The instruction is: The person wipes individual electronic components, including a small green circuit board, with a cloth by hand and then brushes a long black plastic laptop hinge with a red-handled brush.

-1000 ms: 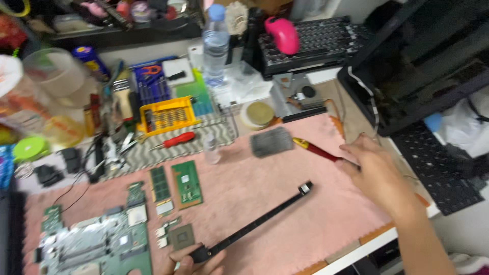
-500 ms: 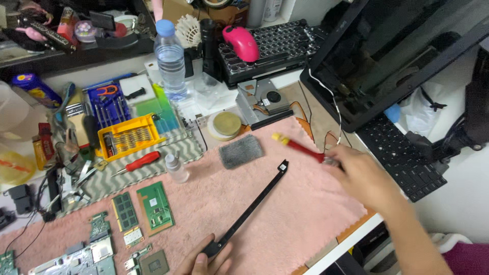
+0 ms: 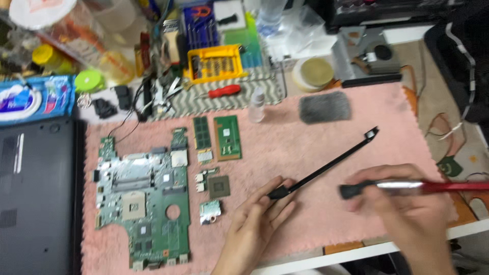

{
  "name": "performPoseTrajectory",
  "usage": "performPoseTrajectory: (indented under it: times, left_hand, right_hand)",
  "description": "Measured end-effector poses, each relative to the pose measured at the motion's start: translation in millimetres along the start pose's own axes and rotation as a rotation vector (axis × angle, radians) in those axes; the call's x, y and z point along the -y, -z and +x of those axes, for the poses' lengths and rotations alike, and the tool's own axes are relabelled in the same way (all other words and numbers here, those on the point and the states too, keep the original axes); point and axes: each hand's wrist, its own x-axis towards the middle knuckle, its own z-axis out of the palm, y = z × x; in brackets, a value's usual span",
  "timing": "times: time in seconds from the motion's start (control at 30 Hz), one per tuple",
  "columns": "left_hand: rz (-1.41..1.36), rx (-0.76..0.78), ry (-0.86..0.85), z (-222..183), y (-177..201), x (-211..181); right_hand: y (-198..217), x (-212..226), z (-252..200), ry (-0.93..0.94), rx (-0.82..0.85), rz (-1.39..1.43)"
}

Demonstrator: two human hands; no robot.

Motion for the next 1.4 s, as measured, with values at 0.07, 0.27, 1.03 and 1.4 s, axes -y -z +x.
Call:
performPoseTrajectory:
  times: [0.07, 0.27, 1.03, 1.4]
  left_hand:
    - [0.030, -0.013, 0.046, -1.0, -2.7, 0.0]
    - [0.133, -0.030, 0.079, -3.6, 1.2, 5.1]
    - [0.094, 0.020, 0.024, -2.3, 18.7, 25.3]
    - [0.128, -0.159, -0.081, 1.7, -3.1, 31.2]
  right_hand:
    - [-20.2, -16.1, -11.0, 0.038, 0.159, 0.174]
    - [-69.5, -3.5, -18.0, 0.419, 0.271, -0.203]
    - [-94.9, -6.1, -28.5, 0.258, 0.118, -0.323]
    - [-88.5, -3.4, -23.5, 0.332, 0.011, -0.422]
